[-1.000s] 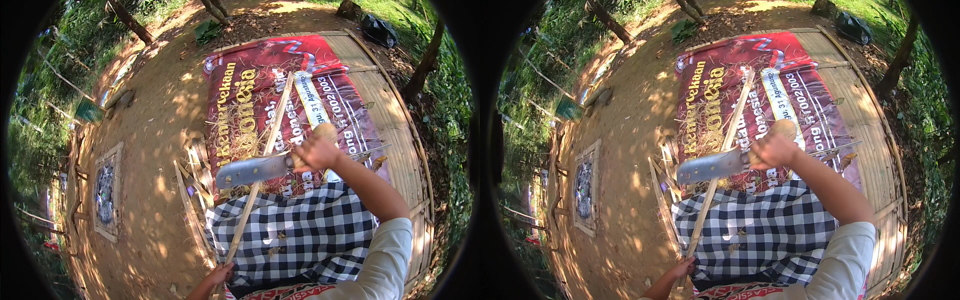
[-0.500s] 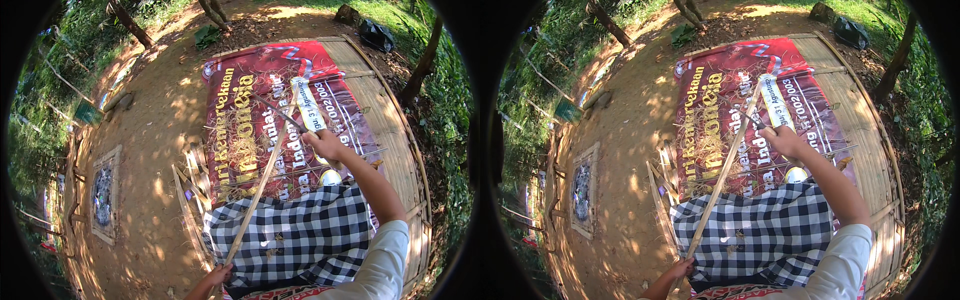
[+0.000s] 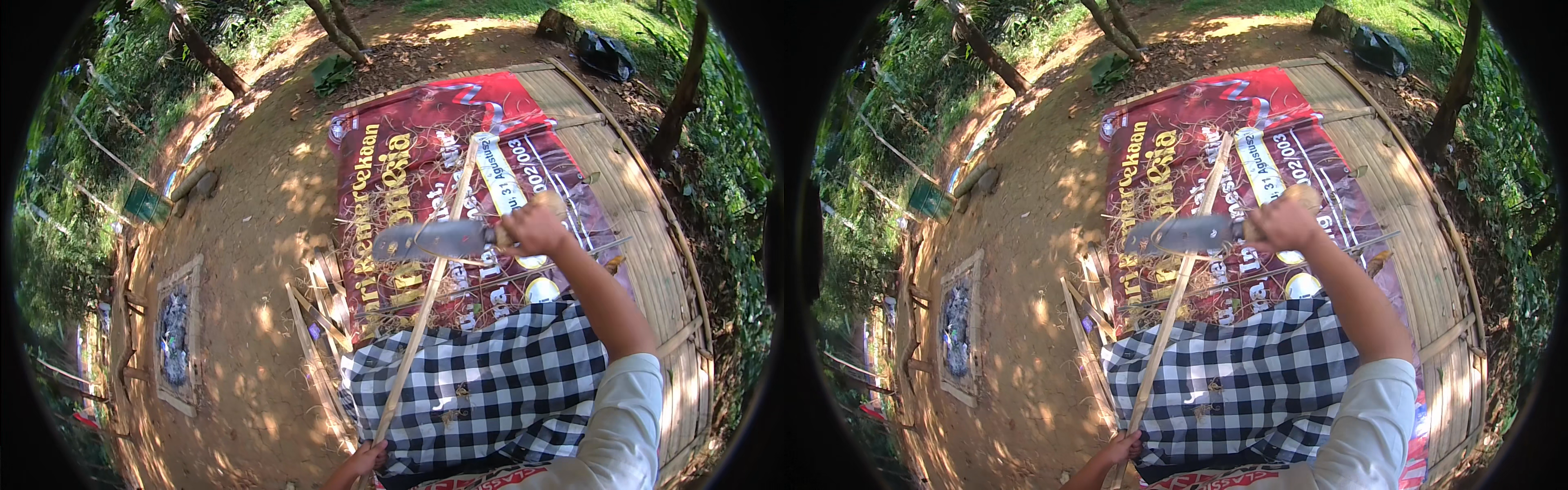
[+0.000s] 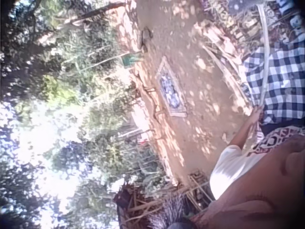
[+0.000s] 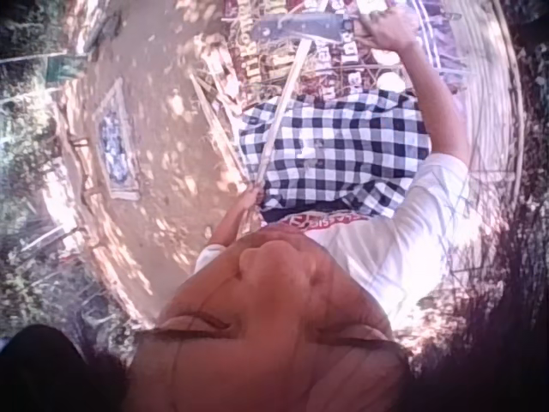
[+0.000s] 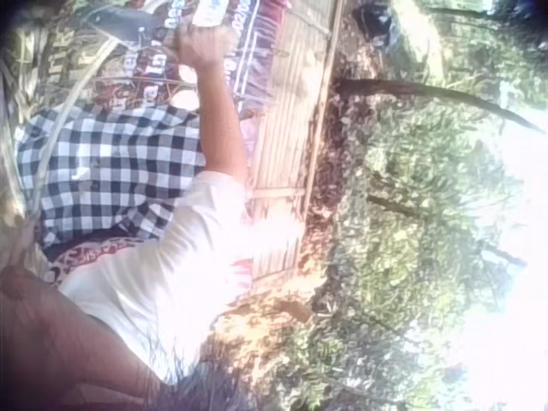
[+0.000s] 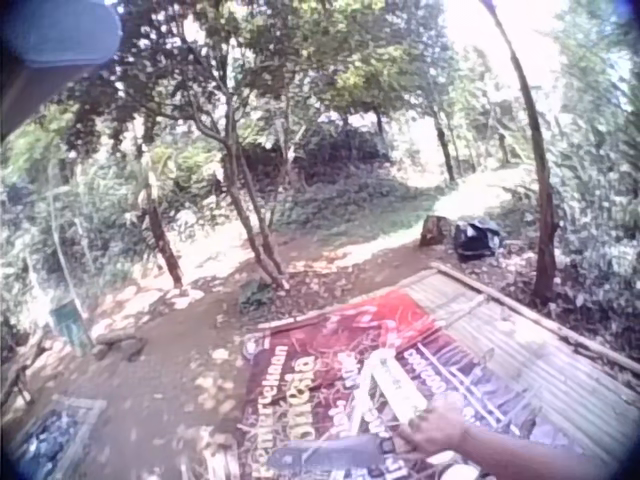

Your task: The person holds a length of bamboo on their lap and uses a large knife to shave and smooth the outer surface, rotating the bamboo and removing thin strips.

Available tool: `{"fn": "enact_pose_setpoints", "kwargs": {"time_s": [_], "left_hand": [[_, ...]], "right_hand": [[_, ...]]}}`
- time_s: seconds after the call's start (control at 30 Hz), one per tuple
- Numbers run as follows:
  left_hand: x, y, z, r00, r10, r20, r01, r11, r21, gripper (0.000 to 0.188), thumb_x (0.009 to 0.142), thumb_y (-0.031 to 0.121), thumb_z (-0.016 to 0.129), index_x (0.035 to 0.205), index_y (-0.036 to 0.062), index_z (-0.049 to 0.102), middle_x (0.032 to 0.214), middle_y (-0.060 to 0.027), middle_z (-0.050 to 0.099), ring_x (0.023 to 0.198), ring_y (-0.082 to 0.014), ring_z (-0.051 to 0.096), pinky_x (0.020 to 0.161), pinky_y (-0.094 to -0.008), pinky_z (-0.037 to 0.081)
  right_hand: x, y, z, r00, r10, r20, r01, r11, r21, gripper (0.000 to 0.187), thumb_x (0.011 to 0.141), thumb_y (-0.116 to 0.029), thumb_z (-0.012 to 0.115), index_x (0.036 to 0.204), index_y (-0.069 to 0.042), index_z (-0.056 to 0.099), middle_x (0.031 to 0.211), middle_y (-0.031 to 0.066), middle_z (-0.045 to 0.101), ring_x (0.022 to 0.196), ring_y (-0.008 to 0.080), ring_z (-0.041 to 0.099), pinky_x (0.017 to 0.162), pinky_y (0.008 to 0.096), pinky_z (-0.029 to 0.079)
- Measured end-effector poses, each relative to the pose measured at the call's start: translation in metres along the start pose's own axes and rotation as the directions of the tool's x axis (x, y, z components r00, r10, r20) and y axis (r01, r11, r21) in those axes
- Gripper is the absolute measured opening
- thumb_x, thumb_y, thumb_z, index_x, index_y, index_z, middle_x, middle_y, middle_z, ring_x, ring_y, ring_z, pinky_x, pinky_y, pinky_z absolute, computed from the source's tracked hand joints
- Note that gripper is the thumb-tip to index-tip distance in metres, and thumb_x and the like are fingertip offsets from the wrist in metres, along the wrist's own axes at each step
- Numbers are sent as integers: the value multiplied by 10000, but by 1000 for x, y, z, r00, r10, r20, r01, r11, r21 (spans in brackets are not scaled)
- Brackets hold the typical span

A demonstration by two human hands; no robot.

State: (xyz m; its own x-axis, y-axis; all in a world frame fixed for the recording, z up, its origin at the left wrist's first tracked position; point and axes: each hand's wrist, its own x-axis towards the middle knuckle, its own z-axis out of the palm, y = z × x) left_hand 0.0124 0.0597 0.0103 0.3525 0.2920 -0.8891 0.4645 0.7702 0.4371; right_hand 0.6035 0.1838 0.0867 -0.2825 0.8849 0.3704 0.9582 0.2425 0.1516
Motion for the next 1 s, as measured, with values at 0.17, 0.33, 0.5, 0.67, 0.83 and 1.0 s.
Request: {"fn": "enact_pose_setpoints", "kwargs": {"time_s": [0.17,0.33,0.5,0.67,0.83,1.0], "left_hand": [[8,8,-10,993,-64,104,60,997,40,414,980,386,498,680,141,352,559,67,294,452,-81,276,432,-257,227],[6,2,-5,994,-88,61,89,996,-6,394,984,358,501,693,137,354,570,62,305,453,-77,282,429,-253,228],[8,-2,-4,999,-43,32,44,998,-39,375,974,365,522,755,123,338,569,48,290,454,-79,277,422,-251,239],[3,-4,-4,1000,-22,-16,21,998,-51,387,977,362,519,716,122,363,563,57,317,448,-75,291,413,-244,233],[7,-10,-12,998,9,68,-9,1000,-6,372,983,363,504,743,124,350,568,49,305,460,-85,291,429,-247,253],[13,-27,-24,995,32,99,-28,999,-38,345,993,330,486,730,139,372,572,48,317,467,-89,300,437,-250,264]], "right_hand": [[-6,43,-38,860,469,203,-435,880,-190,628,810,-649,561,831,-24,627,607,126,637,576,307,653,549,411,531],[-14,19,-31,809,542,228,-562,826,30,624,830,-598,581,864,21,647,683,174,658,637,326,659,614,417,525],[-10,-13,-40,677,547,493,-715,332,615,625,842,-576,585,846,47,641,689,196,639,682,342,645,637,422,493],[2,-89,-56,916,117,385,-219,948,232,632,835,-641,534,786,-13,589,718,145,657,654,292,662,597,402,515],[0,-107,-31,945,-308,106,296,948,119,580,847,-632,510,806,-56,571,645,93,609,592,251,631,571,377,524],[-17,31,-15,922,380,72,-376,924,-67,584,840,-622,542,894,-43,590,705,111,650,659,310,649,617,425,516]]}}
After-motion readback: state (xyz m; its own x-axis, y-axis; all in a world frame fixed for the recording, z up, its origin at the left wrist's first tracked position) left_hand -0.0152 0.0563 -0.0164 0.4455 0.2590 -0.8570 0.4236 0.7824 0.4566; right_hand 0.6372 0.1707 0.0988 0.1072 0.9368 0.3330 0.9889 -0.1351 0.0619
